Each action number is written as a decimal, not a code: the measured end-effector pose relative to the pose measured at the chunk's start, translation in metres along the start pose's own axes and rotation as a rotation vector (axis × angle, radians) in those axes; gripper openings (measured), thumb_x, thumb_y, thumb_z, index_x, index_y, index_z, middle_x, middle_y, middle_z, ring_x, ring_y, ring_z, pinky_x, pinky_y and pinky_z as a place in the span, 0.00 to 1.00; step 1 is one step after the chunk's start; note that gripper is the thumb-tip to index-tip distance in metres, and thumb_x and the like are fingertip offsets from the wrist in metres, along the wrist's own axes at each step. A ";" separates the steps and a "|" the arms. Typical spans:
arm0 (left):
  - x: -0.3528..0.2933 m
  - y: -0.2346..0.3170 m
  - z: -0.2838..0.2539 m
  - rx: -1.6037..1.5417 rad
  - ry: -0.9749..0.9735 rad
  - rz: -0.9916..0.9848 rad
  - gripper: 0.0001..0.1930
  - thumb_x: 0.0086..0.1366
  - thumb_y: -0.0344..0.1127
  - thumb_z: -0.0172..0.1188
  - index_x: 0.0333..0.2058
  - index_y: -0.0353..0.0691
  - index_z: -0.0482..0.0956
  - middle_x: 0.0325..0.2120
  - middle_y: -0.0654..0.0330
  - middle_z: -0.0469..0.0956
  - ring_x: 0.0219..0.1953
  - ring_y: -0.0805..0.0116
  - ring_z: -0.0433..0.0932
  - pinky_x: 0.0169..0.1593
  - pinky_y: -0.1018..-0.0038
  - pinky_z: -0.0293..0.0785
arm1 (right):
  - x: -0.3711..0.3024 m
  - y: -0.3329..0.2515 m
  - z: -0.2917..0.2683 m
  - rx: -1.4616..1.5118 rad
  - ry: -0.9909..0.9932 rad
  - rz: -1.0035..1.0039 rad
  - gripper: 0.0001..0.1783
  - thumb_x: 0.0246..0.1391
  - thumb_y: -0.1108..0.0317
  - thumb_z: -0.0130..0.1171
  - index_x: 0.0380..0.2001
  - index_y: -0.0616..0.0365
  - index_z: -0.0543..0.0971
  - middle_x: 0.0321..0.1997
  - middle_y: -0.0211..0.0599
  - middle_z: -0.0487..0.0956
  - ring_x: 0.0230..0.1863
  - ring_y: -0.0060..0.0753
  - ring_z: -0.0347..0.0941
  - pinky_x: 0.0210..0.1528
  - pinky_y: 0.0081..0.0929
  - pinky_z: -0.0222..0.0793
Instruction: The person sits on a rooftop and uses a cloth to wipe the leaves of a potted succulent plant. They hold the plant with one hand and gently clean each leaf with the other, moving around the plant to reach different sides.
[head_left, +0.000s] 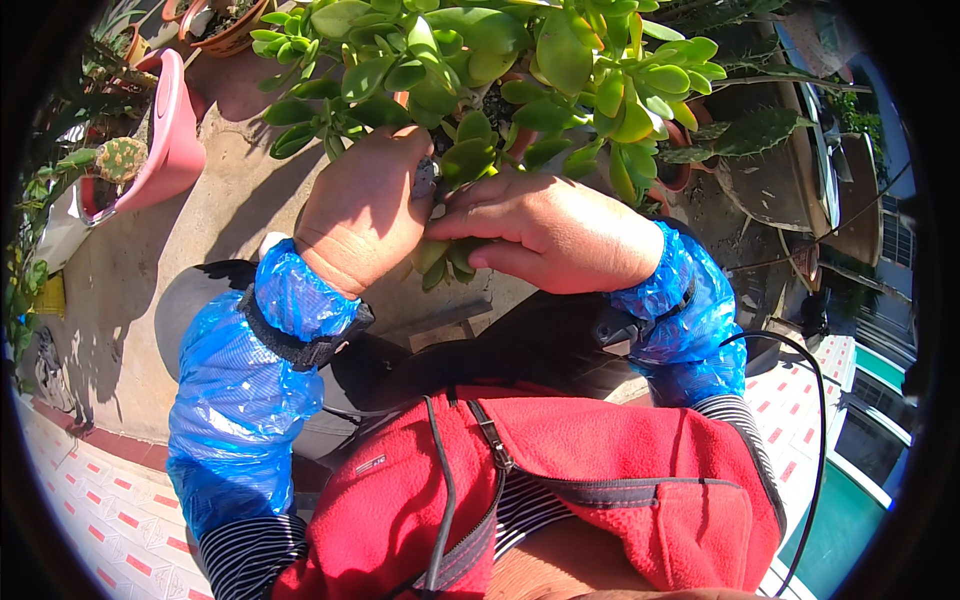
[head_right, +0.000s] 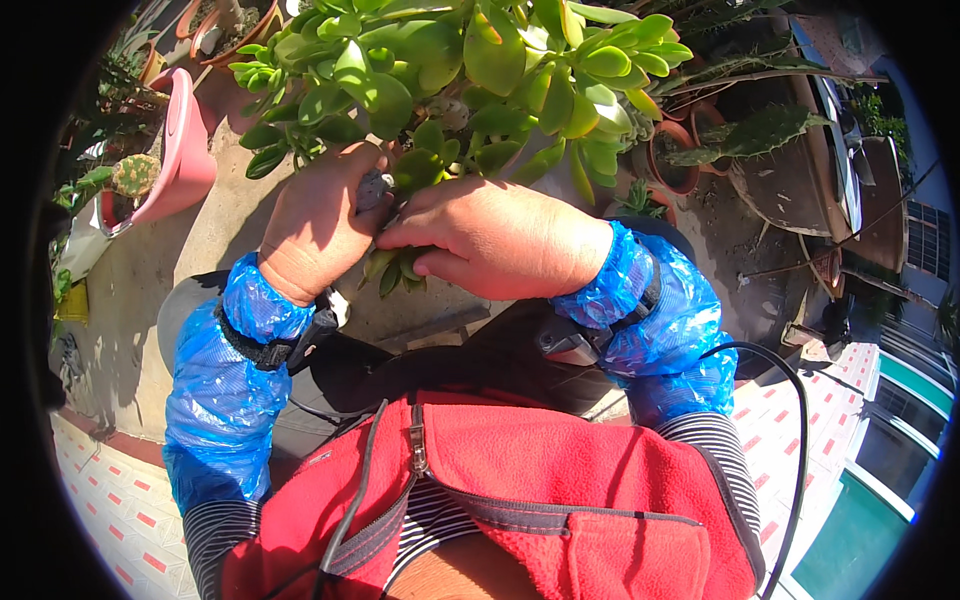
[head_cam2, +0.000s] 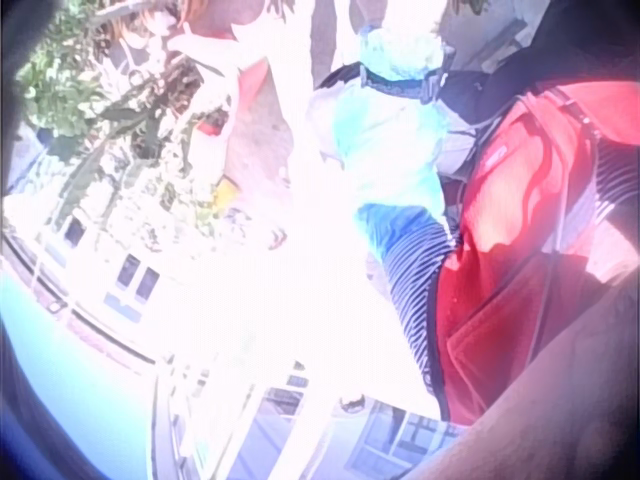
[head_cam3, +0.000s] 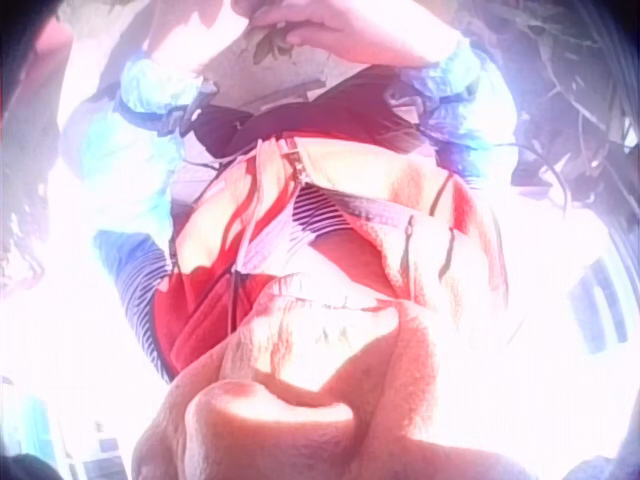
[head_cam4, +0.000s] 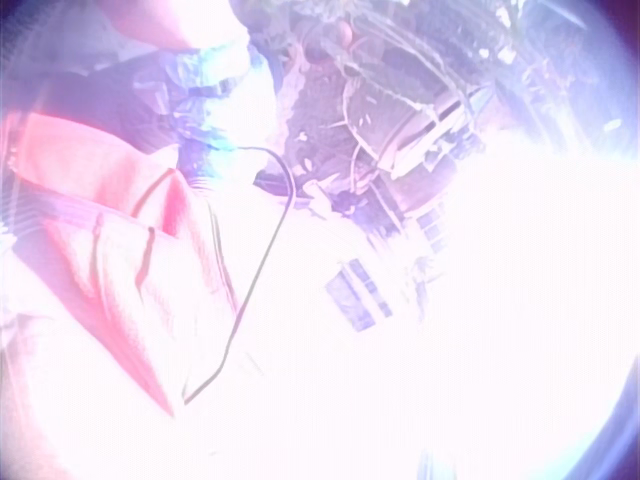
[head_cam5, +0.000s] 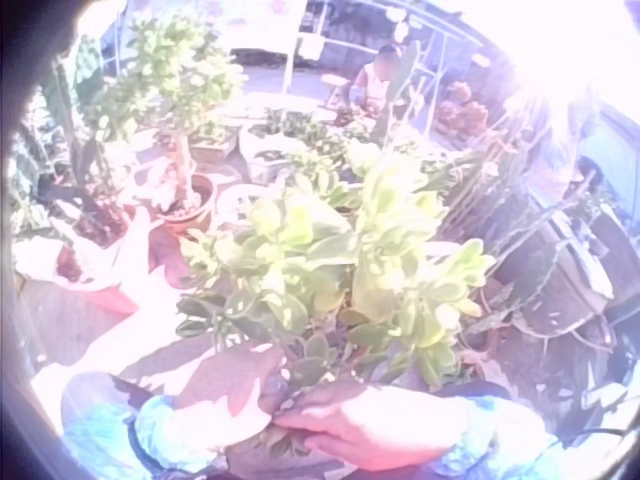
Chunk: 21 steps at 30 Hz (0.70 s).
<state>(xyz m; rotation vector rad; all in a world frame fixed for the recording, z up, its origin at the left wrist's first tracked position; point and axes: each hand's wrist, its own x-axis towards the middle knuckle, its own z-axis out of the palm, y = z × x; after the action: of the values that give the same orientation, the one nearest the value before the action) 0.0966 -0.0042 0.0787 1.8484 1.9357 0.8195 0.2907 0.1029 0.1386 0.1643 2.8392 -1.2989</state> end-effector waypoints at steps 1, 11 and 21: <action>0.001 -0.001 0.001 -0.023 0.030 0.020 0.16 0.63 0.31 0.66 0.49 0.38 0.80 0.40 0.47 0.82 0.43 0.43 0.82 0.46 0.57 0.78 | 0.000 0.000 0.000 -0.006 -0.004 -0.003 0.21 0.54 0.74 0.67 0.53 0.58 0.84 0.49 0.48 0.84 0.53 0.55 0.80 0.57 0.42 0.76; 0.020 0.002 0.000 -0.223 0.172 -0.024 0.15 0.61 0.31 0.70 0.45 0.35 0.81 0.37 0.46 0.84 0.38 0.46 0.84 0.44 0.61 0.79 | 0.001 0.002 0.003 -0.026 -0.082 -0.021 0.24 0.58 0.72 0.66 0.59 0.56 0.81 0.53 0.46 0.81 0.56 0.55 0.76 0.59 0.44 0.73; 0.023 0.009 -0.004 -0.293 0.209 -0.111 0.16 0.61 0.32 0.70 0.47 0.35 0.80 0.40 0.44 0.82 0.42 0.41 0.82 0.46 0.58 0.78 | 0.003 -0.001 0.002 -0.018 -0.016 0.006 0.21 0.59 0.66 0.64 0.56 0.57 0.81 0.48 0.46 0.81 0.53 0.54 0.78 0.56 0.46 0.75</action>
<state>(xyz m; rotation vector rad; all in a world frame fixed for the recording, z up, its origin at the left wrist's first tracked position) 0.0988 0.0180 0.0908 1.5226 1.8969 1.2276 0.2880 0.1014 0.1381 0.1609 2.8342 -1.2670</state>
